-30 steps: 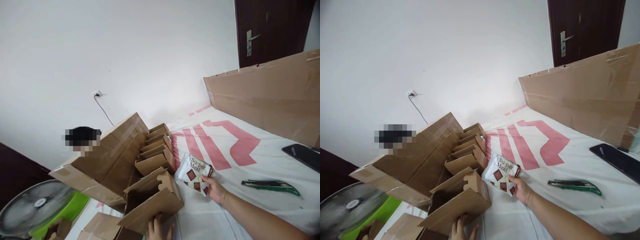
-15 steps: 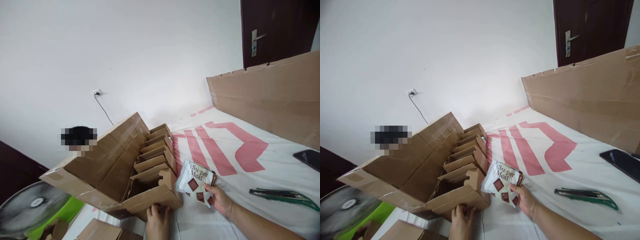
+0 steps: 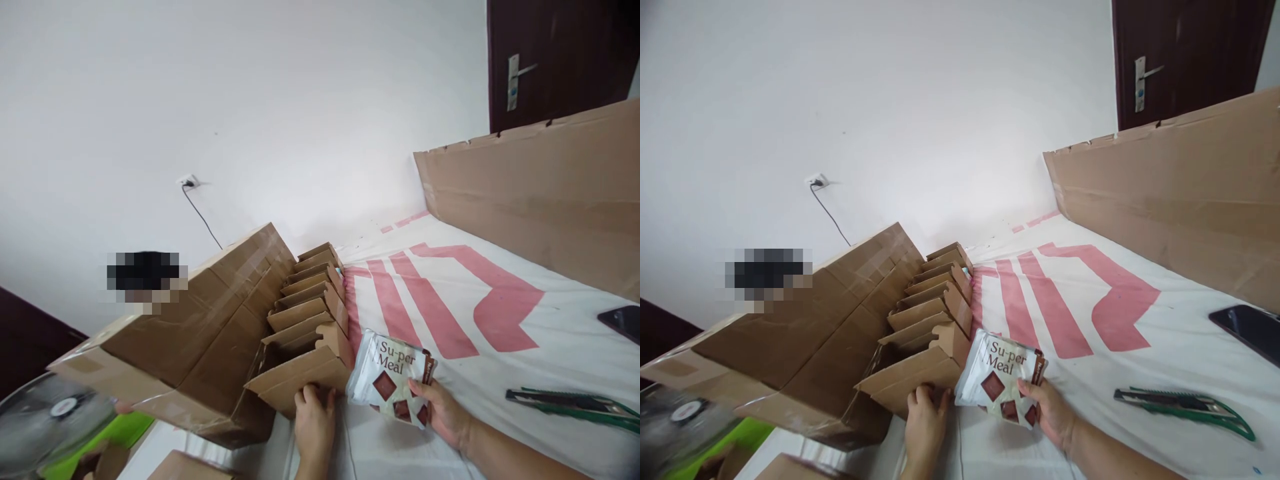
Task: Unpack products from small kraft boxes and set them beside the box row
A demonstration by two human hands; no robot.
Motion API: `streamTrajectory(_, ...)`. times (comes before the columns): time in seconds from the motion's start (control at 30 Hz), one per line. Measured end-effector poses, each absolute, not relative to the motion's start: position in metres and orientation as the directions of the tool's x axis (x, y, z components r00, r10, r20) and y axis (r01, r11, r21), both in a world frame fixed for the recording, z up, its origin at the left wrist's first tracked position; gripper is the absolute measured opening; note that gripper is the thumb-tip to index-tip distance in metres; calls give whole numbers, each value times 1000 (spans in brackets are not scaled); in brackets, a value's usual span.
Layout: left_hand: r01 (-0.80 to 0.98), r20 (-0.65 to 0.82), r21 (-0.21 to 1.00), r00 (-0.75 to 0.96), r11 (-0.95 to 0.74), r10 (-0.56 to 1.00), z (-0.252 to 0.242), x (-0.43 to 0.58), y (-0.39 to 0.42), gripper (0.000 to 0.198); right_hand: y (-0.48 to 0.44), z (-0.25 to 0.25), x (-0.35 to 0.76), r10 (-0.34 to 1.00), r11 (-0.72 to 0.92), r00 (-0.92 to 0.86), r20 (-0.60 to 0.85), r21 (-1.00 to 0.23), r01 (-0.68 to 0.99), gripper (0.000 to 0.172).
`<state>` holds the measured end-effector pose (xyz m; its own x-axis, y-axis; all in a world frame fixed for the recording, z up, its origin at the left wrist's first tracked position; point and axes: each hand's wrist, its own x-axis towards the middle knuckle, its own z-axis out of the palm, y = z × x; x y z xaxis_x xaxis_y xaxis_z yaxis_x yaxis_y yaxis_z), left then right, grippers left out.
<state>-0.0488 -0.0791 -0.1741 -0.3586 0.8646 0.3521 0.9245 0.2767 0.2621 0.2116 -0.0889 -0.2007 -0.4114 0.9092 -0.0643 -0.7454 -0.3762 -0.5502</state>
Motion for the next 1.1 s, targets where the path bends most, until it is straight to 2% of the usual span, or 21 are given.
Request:
streamTrajectory(0.4,920,345,196,-389,340,854,-173,-45,-15,30,-89,-197,210,904,-387,-420,-82,-576,-720,53)
streamTrajectory(0.67,916,319,236,-390,326,864,-167,-44,17,32,-90,-200,209,901,-384,-427,-73,-592,-709,52)
streamTrajectory(0.93,862,224,402,-419,308,880,-155,-40,40,38,-90,-200,207,905,-364,-419,-75,-645,-672,56)
streamTrajectory(1.03,796,81,518,-411,314,908,-139,-42,44,43,-90,-201,208,913,-336,-405,-55,-665,-667,56)
streamTrajectory(1.1,734,-58,618,-314,281,948,-125,-40,39,49,-89,-202,208,916,-312,-400,-29,-679,-665,54)
